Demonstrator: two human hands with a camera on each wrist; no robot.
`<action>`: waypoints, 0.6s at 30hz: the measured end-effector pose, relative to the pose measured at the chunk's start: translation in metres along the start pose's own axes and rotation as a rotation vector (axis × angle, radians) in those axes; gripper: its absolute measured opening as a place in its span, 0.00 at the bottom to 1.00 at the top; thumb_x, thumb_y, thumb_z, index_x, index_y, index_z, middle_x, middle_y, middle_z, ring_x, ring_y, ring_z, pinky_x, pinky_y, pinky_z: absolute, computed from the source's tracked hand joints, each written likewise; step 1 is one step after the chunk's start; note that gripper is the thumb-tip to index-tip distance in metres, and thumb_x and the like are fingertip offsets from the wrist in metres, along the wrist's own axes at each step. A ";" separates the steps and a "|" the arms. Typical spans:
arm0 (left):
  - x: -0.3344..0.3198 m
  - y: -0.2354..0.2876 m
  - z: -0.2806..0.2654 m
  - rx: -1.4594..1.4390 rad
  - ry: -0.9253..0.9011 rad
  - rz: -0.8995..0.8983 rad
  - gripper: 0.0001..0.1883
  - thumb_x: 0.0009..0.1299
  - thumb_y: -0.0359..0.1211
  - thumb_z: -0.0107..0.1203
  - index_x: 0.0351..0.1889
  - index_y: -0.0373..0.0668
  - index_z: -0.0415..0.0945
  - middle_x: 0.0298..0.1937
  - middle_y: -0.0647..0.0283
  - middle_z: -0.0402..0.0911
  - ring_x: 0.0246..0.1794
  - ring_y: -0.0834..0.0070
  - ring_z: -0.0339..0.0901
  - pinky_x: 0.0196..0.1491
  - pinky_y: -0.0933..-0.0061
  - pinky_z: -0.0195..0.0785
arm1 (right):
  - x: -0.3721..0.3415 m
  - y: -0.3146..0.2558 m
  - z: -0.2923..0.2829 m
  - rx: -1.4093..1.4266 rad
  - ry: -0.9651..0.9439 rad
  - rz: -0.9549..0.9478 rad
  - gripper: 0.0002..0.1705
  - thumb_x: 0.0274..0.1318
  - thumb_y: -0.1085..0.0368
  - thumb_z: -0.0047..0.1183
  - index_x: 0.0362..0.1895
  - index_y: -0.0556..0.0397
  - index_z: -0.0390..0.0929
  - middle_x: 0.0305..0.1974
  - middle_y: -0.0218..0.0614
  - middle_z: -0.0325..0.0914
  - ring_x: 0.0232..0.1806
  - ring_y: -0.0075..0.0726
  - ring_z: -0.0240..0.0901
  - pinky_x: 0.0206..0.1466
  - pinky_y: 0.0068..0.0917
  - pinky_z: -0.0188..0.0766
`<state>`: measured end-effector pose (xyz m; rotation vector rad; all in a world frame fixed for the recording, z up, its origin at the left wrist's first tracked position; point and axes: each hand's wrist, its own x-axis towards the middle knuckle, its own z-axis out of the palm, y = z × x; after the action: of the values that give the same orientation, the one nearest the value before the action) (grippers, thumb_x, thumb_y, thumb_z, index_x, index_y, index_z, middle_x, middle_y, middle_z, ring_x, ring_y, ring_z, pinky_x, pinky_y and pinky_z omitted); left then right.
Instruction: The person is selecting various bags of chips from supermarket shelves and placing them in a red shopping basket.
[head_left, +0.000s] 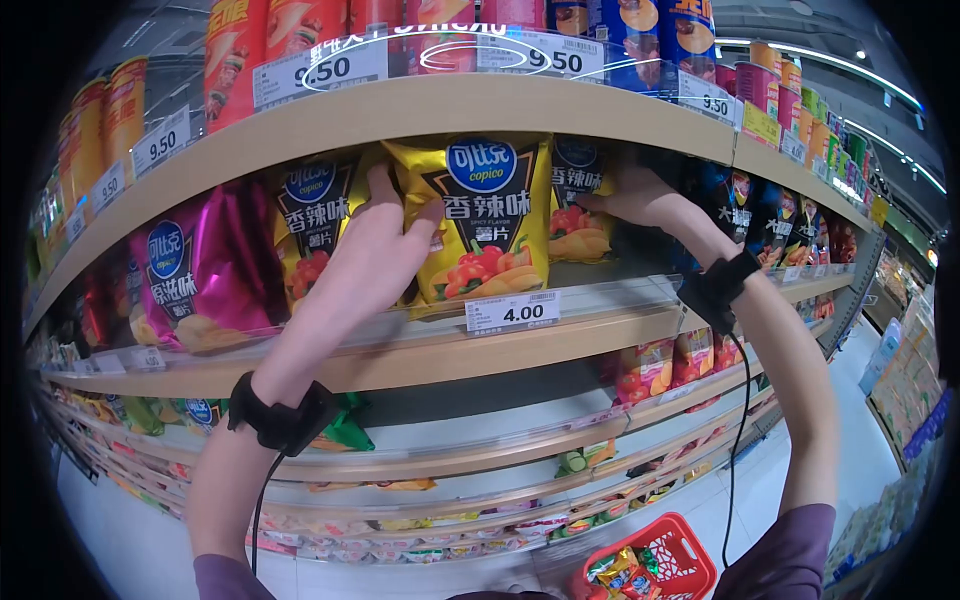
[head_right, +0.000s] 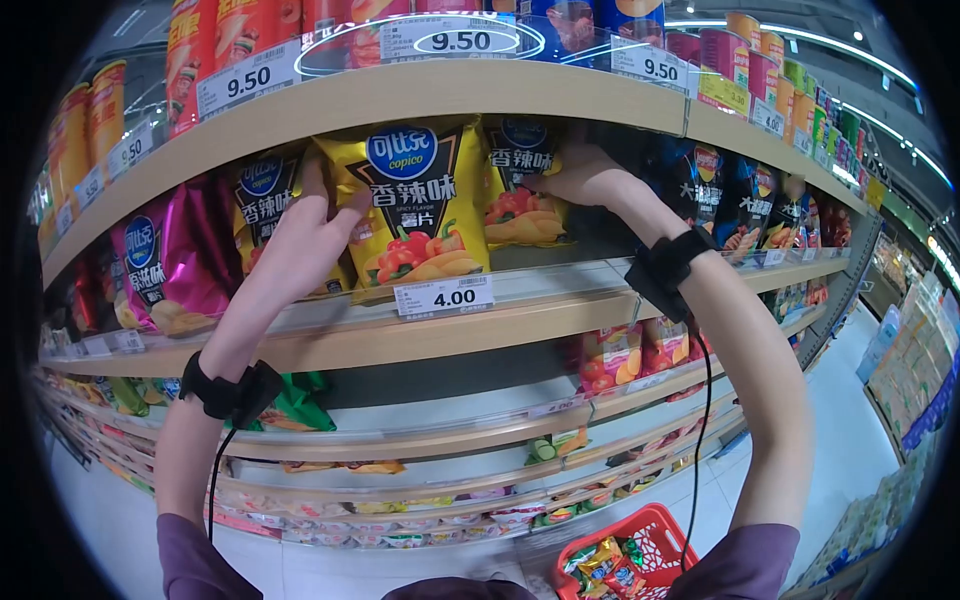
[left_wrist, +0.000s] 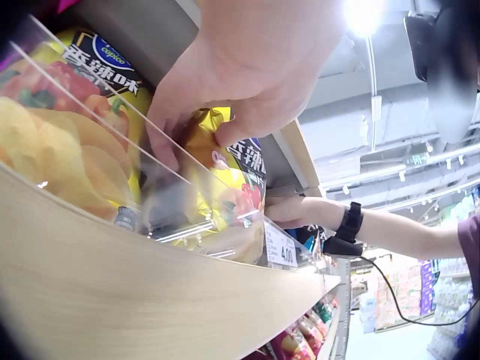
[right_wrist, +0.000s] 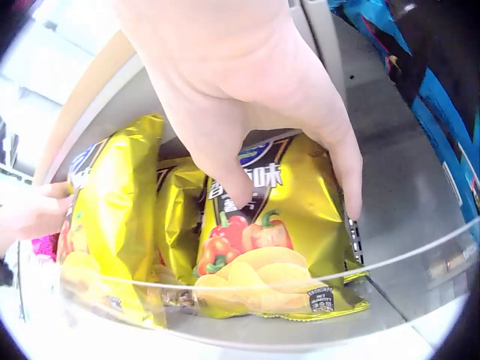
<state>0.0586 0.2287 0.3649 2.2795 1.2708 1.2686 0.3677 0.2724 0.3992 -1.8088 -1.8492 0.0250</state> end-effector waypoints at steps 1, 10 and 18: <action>0.002 0.001 0.002 -0.020 -0.004 -0.046 0.40 0.71 0.48 0.53 0.63 0.23 0.48 0.36 0.46 0.81 0.37 0.63 0.82 0.43 0.69 0.72 | -0.005 -0.005 0.001 -0.064 0.023 -0.049 0.65 0.42 0.47 0.69 0.73 0.59 0.39 0.65 0.55 0.63 0.65 0.54 0.63 0.61 0.38 0.68; 0.015 0.002 0.010 -0.060 0.050 -0.025 0.38 0.71 0.49 0.52 0.64 0.27 0.50 0.53 0.40 0.75 0.55 0.59 0.75 0.58 0.68 0.64 | -0.008 -0.007 0.032 -0.565 0.173 -0.225 0.77 0.30 0.46 0.73 0.75 0.52 0.29 0.73 0.64 0.34 0.69 0.66 0.55 0.65 0.47 0.67; 0.019 0.003 -0.009 0.131 0.095 0.003 0.33 0.72 0.40 0.49 0.68 0.29 0.52 0.58 0.34 0.70 0.63 0.50 0.68 0.63 0.63 0.58 | -0.003 -0.008 0.024 -0.765 0.151 -0.260 0.72 0.26 0.57 0.73 0.75 0.50 0.38 0.72 0.61 0.43 0.70 0.67 0.51 0.63 0.46 0.69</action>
<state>0.0581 0.2398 0.3825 2.3343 1.4227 1.3469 0.3506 0.2778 0.3807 -1.9214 -2.1242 -1.0070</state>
